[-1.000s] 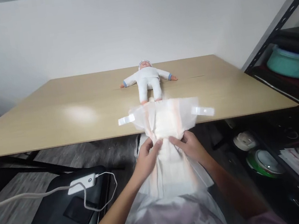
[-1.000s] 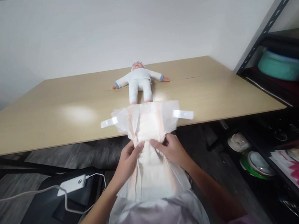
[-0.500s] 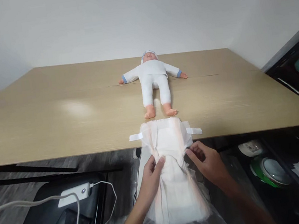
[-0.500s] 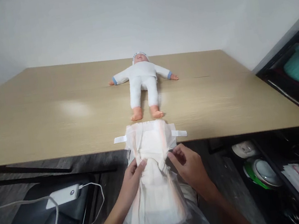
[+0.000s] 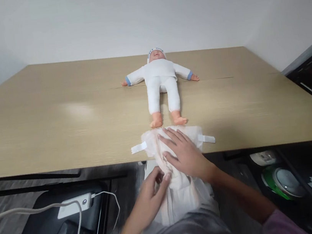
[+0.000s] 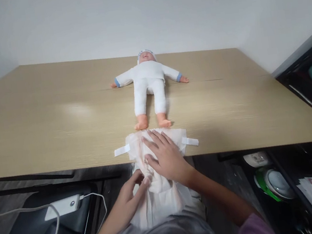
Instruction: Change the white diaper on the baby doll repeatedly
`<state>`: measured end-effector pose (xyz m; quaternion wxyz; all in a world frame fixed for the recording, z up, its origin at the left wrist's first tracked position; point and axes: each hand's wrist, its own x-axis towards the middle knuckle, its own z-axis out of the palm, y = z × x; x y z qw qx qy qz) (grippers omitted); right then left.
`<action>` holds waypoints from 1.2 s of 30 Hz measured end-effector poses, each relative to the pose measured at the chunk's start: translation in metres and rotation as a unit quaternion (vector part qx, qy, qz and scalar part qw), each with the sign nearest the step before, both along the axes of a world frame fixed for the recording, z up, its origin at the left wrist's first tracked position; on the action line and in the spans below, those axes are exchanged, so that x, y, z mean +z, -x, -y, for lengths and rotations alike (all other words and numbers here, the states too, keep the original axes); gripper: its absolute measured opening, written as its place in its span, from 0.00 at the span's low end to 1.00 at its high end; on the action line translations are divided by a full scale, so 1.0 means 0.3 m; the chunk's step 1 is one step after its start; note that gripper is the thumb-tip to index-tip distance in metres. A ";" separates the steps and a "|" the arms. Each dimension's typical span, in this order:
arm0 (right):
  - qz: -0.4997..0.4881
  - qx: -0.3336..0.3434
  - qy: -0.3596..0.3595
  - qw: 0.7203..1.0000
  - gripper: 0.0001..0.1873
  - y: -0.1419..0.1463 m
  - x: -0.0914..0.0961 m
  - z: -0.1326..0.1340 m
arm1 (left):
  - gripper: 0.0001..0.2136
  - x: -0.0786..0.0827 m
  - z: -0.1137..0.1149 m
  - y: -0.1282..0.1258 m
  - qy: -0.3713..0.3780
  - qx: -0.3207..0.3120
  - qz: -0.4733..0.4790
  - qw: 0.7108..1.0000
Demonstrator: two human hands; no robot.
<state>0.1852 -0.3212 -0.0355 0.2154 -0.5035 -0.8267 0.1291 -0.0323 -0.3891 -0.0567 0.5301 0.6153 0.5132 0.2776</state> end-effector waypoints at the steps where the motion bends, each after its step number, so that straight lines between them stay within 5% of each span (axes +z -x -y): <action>1: 0.007 0.001 0.001 1.000 0.33 0.000 -0.008 -0.013 | 0.14 0.028 -0.011 0.037 -0.033 -0.027 -0.041 0.998; 5: 0.013 0.003 -0.003 1.000 0.34 -0.003 -0.020 -0.024 | 0.11 0.134 -0.153 0.151 -0.207 -0.069 -0.168 0.961; 9: 0.018 -0.001 -0.005 1.000 0.33 -0.001 -0.017 -0.020 | 0.18 0.173 -0.465 0.141 -0.405 -0.033 -0.285 0.868; 12: 0.025 -0.006 -0.003 1.000 0.33 0.004 -0.017 -0.021 | 0.33 0.186 -0.692 0.071 -0.456 -0.051 -0.392 0.797; 15: 0.033 -0.014 -0.003 0.999 0.32 0.011 -0.017 -0.021 | 0.44 0.218 -0.825 -0.008 -0.507 -0.189 -0.446 0.713; 18: 0.039 -0.016 -0.006 0.999 0.32 0.014 -0.016 -0.020 | 0.52 0.253 -0.881 -0.075 -0.553 -0.347 -0.434 0.621; 20: 0.039 -0.014 -0.007 0.999 0.32 0.013 -0.015 -0.021 | 0.51 0.262 -0.900 -0.113 -0.569 -0.394 -0.404 0.598; 28: 0.021 -0.003 0.013 1.000 0.33 -0.002 -0.009 -0.028 | 0.13 0.244 -0.955 -0.201 -0.595 -0.415 -0.308 0.616; 32: 0.029 0.024 0.048 0.998 0.36 -0.028 -0.006 -0.053 | 0.13 0.275 -0.985 -0.212 -0.568 -0.400 -0.210 0.688; 36: 0.037 0.051 0.066 0.996 0.36 -0.059 -0.012 -0.130 | 0.16 0.382 -1.028 -0.227 -0.520 -0.356 -0.070 0.773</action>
